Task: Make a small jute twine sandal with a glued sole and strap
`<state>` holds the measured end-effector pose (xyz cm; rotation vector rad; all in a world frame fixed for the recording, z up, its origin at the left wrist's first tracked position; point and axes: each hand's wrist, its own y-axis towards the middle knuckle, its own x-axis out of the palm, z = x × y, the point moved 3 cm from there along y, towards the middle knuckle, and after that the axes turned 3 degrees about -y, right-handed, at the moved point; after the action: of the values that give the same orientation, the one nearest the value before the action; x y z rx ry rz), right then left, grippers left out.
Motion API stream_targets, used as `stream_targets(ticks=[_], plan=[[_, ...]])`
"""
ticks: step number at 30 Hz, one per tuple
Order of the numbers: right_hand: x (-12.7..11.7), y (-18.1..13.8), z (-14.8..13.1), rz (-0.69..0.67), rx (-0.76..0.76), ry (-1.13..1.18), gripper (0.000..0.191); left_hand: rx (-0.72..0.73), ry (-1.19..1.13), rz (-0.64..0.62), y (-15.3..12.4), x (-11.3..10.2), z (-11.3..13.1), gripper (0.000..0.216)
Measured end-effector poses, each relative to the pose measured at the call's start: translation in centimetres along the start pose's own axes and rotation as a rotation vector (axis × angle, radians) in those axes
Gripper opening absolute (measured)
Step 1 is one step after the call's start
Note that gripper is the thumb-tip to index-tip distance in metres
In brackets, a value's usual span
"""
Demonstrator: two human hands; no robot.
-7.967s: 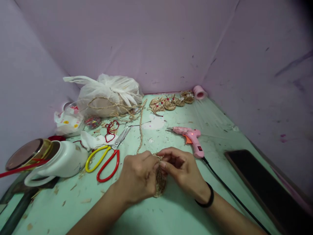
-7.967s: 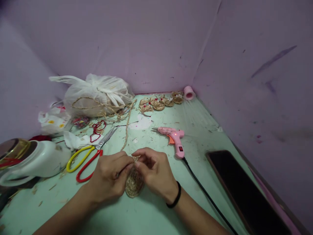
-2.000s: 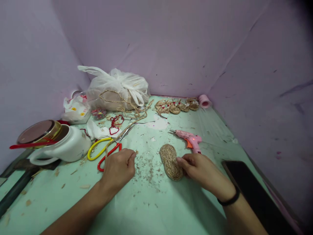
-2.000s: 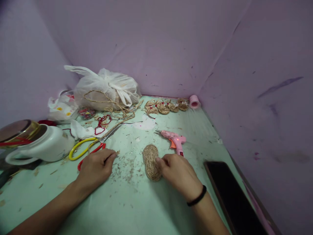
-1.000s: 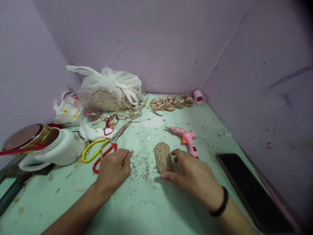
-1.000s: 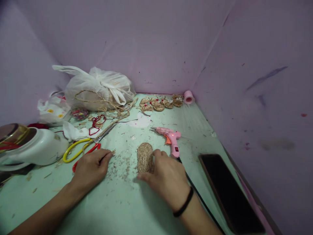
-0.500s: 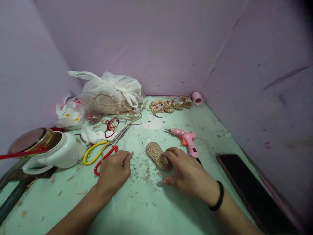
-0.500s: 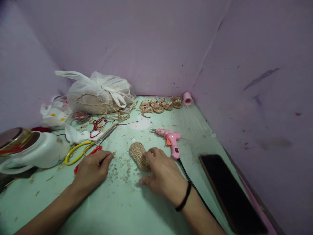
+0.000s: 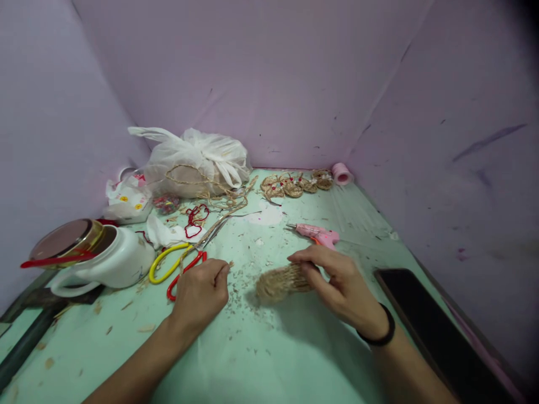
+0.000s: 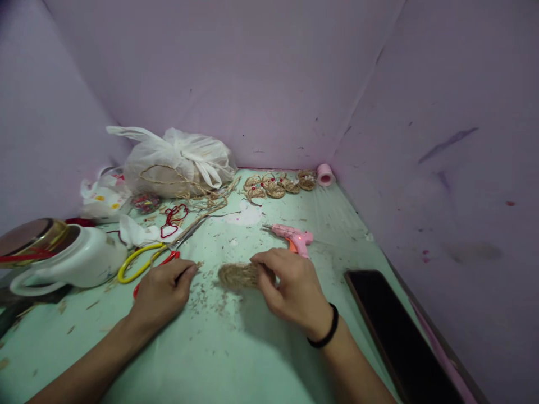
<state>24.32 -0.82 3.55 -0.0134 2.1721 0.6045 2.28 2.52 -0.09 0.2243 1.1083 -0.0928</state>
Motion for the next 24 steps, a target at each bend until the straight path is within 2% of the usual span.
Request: stream_targets(ticks=[1, 3, 5, 6, 9, 11, 13, 15, 18, 21, 24], plan=[[-0.2, 0.1, 0.2, -0.003, 0.025, 0.101, 0.021, 0.002, -0.004, 0.002, 0.0, -0.1, 0.0, 0.026], [0.3, 0.3, 0.6, -0.106, 0.120, 0.256, 0.025, 0.011, -0.012, 0.003, 0.0, -0.1, 0.1, 0.026], [1.4, 0.3, 0.9, -0.225, 0.192, 0.320, 0.026, 0.028, -0.013, 0.003, 0.0, -0.1, 0.2, 0.027], [2.0, 0.4, 1.0, -0.242, 0.193, 0.316, 0.028, 0.038, -0.013, 0.004, -0.1, -0.1, 0.2, 0.027], [3.1, 0.5, 1.0, -0.193, 0.082, 0.260, 0.033, 0.061, -0.016, 0.011, -0.2, -0.1, 0.3, 0.026], [3.0, 0.5, 1.1, -0.117, 0.064, 0.245, 0.031, 0.068, -0.026, 0.009, -0.3, -0.1, 0.3, 0.026], [2.4, 0.5, 1.7, -0.027, 0.155, 0.236, 0.028, 0.067, -0.038, 0.005, -0.4, -0.1, 0.3, 0.026], [1.7, 0.4, 2.5, -0.004, 0.307, 0.193, 0.023, 0.067, -0.044, -0.001, -0.4, 0.0, 0.3, 0.026], [1.2, 0.2, 3.4, -0.143, 0.464, 0.081, 0.017, 0.071, -0.027, -0.010, -0.4, 0.1, 0.4, 0.026], [1.3, 0.0, 3.7, -0.314, 0.497, 0.019, 0.015, 0.075, -0.013, -0.025, -0.5, 0.2, 0.4, 0.026], [1.4, -0.1, 3.5, -0.386, 0.508, -0.012, 0.015, 0.080, -0.026, -0.022, -0.5, 0.1, 0.4, 0.025]])
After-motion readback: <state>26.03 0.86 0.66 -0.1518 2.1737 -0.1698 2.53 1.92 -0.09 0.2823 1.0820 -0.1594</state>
